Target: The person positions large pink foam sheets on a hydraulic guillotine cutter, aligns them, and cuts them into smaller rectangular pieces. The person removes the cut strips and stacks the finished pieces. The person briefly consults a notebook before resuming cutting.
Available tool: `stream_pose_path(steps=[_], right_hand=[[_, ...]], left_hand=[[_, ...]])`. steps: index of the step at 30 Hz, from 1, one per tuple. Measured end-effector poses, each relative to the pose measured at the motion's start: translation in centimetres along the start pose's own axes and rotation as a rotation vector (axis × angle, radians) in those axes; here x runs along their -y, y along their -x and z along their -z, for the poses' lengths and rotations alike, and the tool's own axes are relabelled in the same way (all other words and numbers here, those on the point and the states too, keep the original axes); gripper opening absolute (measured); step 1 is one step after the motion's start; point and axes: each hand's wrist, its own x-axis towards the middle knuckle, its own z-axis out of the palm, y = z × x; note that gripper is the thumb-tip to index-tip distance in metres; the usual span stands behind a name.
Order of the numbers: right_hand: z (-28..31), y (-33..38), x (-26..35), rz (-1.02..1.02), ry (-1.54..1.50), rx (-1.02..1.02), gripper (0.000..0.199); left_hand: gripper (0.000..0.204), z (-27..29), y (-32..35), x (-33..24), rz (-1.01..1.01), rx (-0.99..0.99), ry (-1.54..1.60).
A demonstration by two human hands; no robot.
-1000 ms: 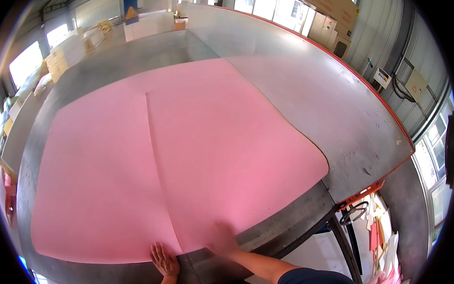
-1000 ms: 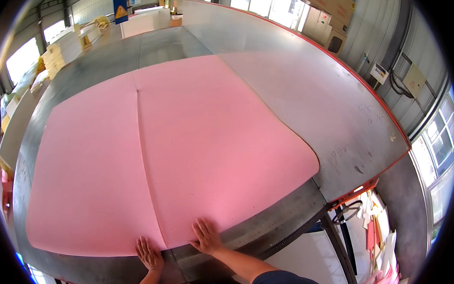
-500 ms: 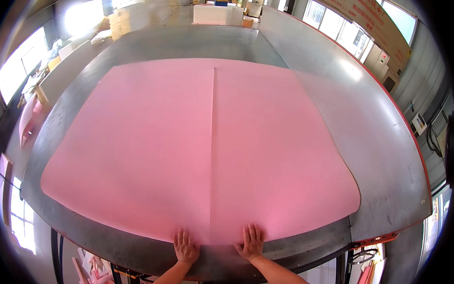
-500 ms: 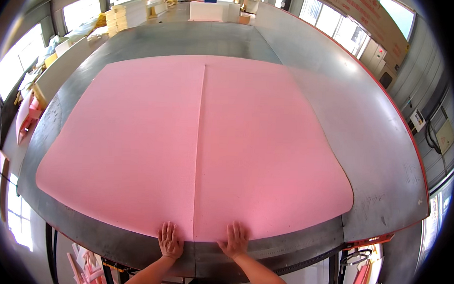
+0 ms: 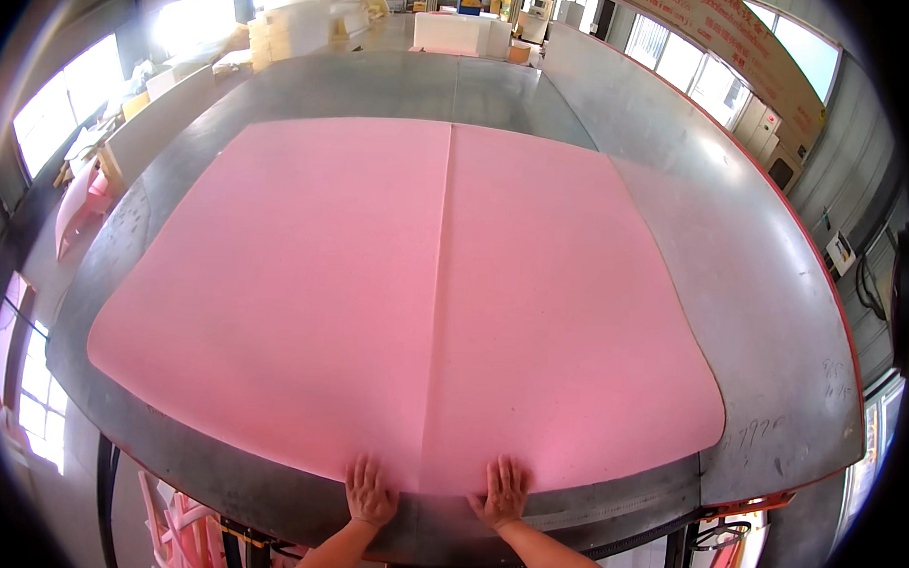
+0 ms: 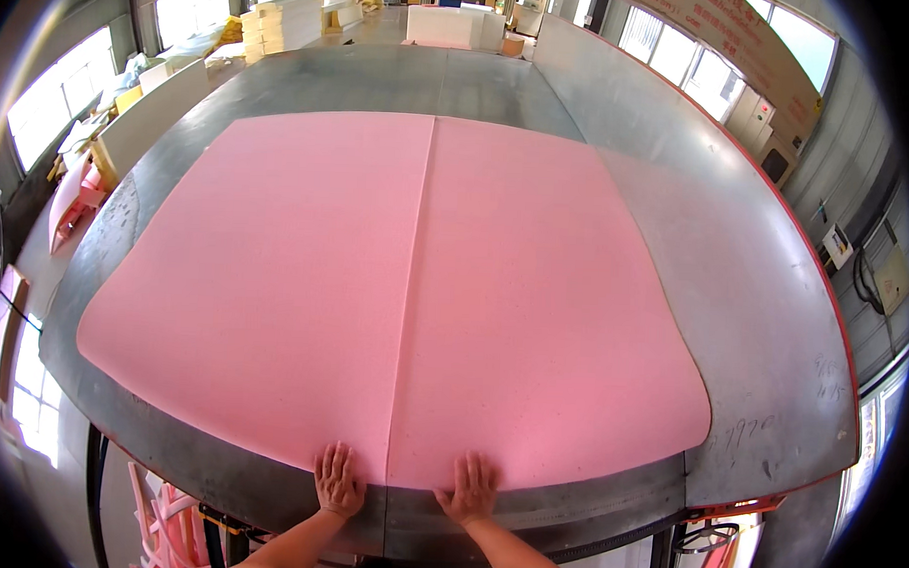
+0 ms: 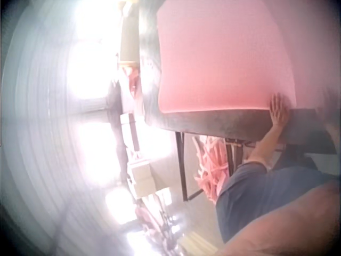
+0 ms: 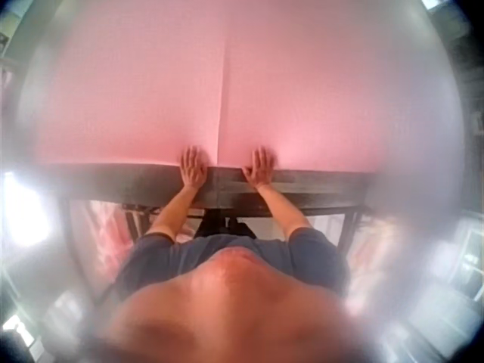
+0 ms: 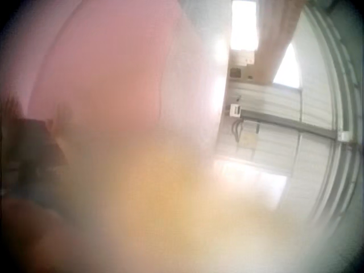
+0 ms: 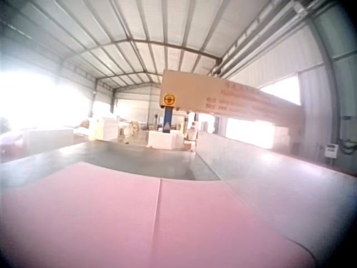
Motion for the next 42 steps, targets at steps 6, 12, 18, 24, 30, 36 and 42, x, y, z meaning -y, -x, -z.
stream_pose_path(steps=[6, 12, 18, 24, 30, 36, 42], right_hand=[[0.2, 0.1, 0.9, 0.008, -0.026, 0.021, 0.084], [0.0, -0.4, 0.9, 0.002, -0.017, -0.026, 0.082], [0.1, 0.4, 0.0, 0.002, -0.041, 0.008, 0.083], [0.7, 0.0, -0.1, 0.031, -0.062, 0.033, 0.079], [-4.3, -1.0, -12.3, 0.129, 0.056, -0.011, 0.079], [-6.3, -1.4, -14.7, 0.123, 0.148, 0.01, 0.081], [-9.1, 3.6, -8.2, 0.143, 0.143, -0.009, 0.077]], left_hand=[[0.062, 1.1, 0.4, -0.1, -0.004, -0.05, -0.018], [0.06, 0.5, -0.1, -0.1, -0.006, -0.051, -0.04], [0.061, -0.6, 1.1, -0.3, 0.029, -0.018, -0.05], [0.061, -0.3, 1.2, -0.6, 0.011, -0.068, -0.021], [0.062, -11.2, -0.9, -6.6, -0.008, -0.189, 0.046], [0.071, -13.1, -2.0, -7.4, 0.08, -0.008, 0.083], [0.068, -10.4, 4.4, -0.1, 0.054, -0.042, 0.12]])
